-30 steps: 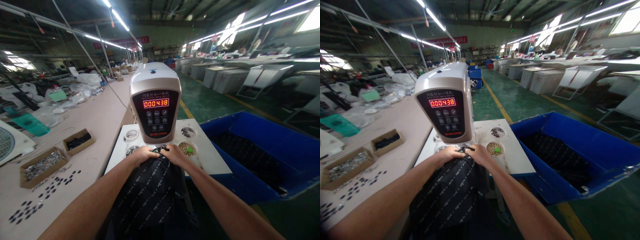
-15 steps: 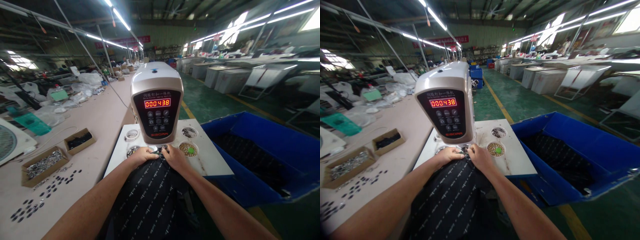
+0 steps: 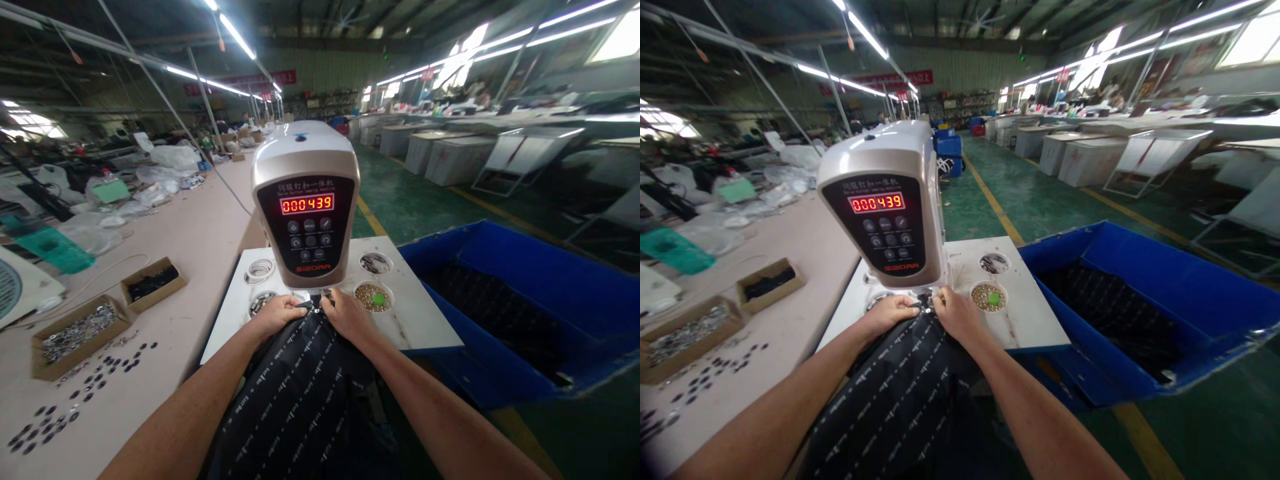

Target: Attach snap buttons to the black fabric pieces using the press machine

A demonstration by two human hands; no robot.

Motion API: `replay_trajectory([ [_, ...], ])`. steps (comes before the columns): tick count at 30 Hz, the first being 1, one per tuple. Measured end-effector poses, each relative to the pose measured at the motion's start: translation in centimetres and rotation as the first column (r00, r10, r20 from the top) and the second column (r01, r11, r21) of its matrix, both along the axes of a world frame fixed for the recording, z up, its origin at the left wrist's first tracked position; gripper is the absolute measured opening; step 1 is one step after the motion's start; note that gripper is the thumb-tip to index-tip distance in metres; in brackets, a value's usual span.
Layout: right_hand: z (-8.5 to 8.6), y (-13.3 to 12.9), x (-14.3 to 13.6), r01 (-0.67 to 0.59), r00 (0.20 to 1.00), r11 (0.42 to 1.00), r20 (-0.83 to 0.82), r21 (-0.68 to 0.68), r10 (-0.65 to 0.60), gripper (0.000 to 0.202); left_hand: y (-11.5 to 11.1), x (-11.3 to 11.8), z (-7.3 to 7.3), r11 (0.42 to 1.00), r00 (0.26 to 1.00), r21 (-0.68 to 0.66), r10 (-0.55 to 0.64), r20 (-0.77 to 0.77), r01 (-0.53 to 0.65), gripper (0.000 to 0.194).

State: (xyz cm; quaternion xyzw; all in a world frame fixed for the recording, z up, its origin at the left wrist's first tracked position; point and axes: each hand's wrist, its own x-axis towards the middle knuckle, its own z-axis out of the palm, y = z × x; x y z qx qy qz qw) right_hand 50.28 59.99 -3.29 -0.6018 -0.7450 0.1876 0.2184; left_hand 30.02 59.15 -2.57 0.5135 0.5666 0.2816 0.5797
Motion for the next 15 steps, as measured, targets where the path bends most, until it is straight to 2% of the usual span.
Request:
replay_trajectory([
  [6, -0.2, -0.1, 0.0, 0.008, 0.998, 0.999, -0.068, -0.039, -0.010, 0.025, -0.1, 0.1, -0.1, 0.998, 0.994, 0.060, -0.002, -0.113, 0.009, 0.029],
  [10, 0.3, 0.1, 0.2, -0.003, 0.987, 0.998, -0.159, -0.057, -0.006, 0.024, -1.0, 0.8, 1.4, 0.969, 0.958, 0.247, 0.092, -0.271, -0.023, 0.028],
  [13, 1.3, -0.3, 1.0, -0.031, 0.961, 0.997, -0.275, -0.068, 0.011, 0.024, -4.2, -0.8, 3.1, 0.884, 0.895, 0.463, 0.262, -0.361, -0.072, 0.039],
  [14, 1.7, -0.7, 1.6, -0.035, 0.949, 0.997, -0.316, -0.072, 0.011, 0.024, -6.0, -2.1, 3.6, 0.841, 0.865, 0.536, 0.327, -0.382, -0.081, 0.043],
  [15, 2.1, -1.1, 2.5, -0.031, 0.934, 0.997, -0.357, -0.078, 0.001, 0.024, -8.1, -3.7, 3.9, 0.759, 0.811, 0.649, 0.407, -0.421, -0.044, 0.045],
])
